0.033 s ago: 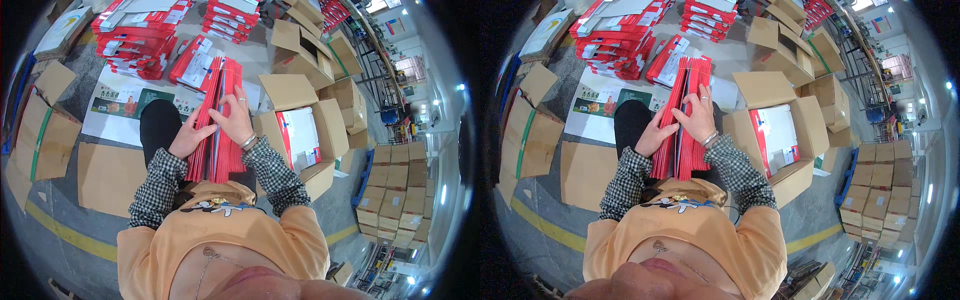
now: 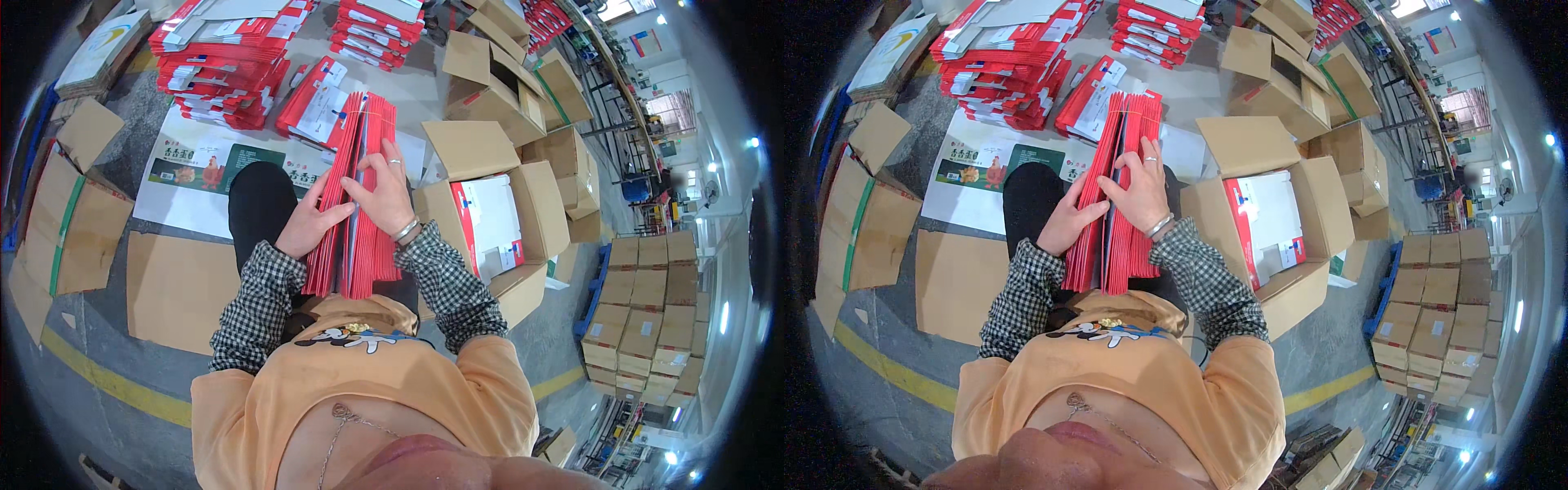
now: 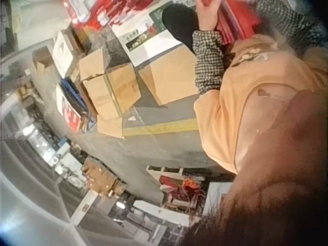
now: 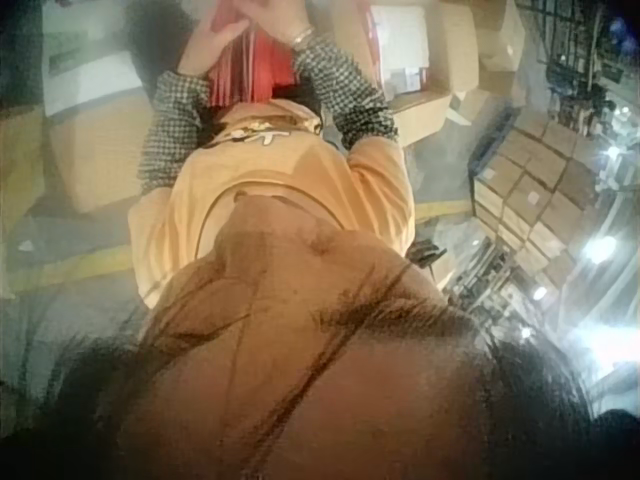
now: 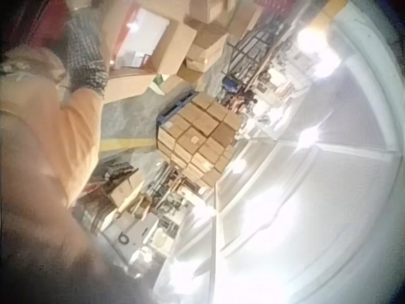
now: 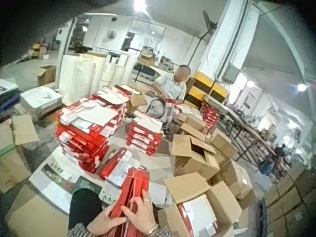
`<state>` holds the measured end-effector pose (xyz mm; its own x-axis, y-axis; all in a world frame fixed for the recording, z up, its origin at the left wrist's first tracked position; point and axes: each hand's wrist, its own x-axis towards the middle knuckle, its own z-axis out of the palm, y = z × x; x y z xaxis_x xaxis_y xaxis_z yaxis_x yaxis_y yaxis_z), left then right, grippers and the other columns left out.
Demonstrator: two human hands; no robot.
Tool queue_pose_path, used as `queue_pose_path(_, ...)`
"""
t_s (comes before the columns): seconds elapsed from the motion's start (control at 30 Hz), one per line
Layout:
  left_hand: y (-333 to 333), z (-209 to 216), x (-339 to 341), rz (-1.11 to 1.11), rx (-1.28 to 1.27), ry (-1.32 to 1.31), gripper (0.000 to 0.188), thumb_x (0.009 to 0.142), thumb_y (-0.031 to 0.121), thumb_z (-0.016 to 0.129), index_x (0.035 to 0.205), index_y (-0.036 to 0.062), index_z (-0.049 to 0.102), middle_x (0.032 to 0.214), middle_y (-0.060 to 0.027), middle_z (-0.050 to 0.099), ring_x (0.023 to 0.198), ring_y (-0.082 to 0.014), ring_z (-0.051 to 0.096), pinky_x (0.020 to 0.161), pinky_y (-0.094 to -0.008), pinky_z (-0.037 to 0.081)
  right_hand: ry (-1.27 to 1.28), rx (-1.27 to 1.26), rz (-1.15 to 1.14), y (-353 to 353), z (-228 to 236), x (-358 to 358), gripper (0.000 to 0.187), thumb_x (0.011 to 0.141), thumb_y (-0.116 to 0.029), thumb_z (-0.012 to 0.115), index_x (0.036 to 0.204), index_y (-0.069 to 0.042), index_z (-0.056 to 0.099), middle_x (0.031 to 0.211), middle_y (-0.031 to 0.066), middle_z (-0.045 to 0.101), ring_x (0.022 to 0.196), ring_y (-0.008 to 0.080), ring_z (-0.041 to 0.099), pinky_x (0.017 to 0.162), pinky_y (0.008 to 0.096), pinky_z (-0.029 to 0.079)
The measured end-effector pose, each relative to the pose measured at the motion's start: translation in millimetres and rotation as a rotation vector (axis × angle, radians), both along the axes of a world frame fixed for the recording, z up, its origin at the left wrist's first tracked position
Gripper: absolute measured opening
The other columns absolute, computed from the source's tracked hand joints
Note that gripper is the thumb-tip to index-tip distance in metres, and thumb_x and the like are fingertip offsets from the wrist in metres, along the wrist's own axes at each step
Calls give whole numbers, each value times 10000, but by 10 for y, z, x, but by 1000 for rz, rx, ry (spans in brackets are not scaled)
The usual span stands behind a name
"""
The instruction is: The person packs cardboard packaging boxes into a larger carton by hand.
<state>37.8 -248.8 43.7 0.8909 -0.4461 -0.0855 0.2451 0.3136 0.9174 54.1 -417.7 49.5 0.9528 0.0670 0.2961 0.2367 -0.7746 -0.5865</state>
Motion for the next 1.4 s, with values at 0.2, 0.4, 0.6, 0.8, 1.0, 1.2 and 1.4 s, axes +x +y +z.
queue_pose_path(0.2,16,-152,16,-4,-45,56,700,868,95,630,1441,-4,242,1348,-102,442,1203,-147,457,1017,-284,369,-14,317,-31,-31,34,-9,297,752,-136,657,1022,-70,550,1399,338,275,1320,471,278,1073,473,280)
queue_pose_path(0.4,-44,-161,5,28,4,-66,667,884,126,618,1432,-11,262,1354,-117,441,1226,-150,438,1029,-292,357,-98,-3,53,20,-50,3,257,763,-162,680,975,-67,571,1406,324,279,1319,486,266,1070,493,279)
queue_pose_path(0.6,-16,-166,13,29,-32,30,643,896,151,608,1424,-13,280,1340,-96,456,1205,-146,455,1018,-283,362,3,58,56,-30,-24,-22,283,773,-199,701,993,-73,575,1420,313,267,1318,475,277,1065,483,292)
queue_pose_path(0.8,-36,-153,2,3,-16,-41,636,902,140,598,1432,4,275,1335,-90,460,1195,-138,461,1014,-279,365,-93,55,65,-26,-121,-1,271,787,-130,632,1041,-66,565,1397,322,298,1302,459,315,1052,459,318)
queue_pose_path(1.0,-12,-165,17,-8,-35,21,637,902,128,592,1436,6,268,1336,-99,459,1185,-141,472,996,-278,386,-17,83,42,-2,-8,-40,310,812,-153,670,1083,-59,551,1384,293,341,1316,424,324,1069,425,303)
queue_pose_path(1.2,27,-208,10,22,-35,56,667,876,145,630,1427,0,284,1289,-98,493,1139,-144,507,975,-276,404,56,147,40,-129,-12,-57,462,813,-164,643,1241,-73,494,1384,279,351,1271,421,383,1041,412,352)
queue_pose_path(1.4,15,-294,31,36,182,28,669,860,171,657,1415,-1,323,1211,-85,538,1026,-127,533,911,-251,422,-50,105,104,-45,-36,-30,388,809,-103,600,1197,-116,580,1339,287,403,1234,427,417,1027,426,362)
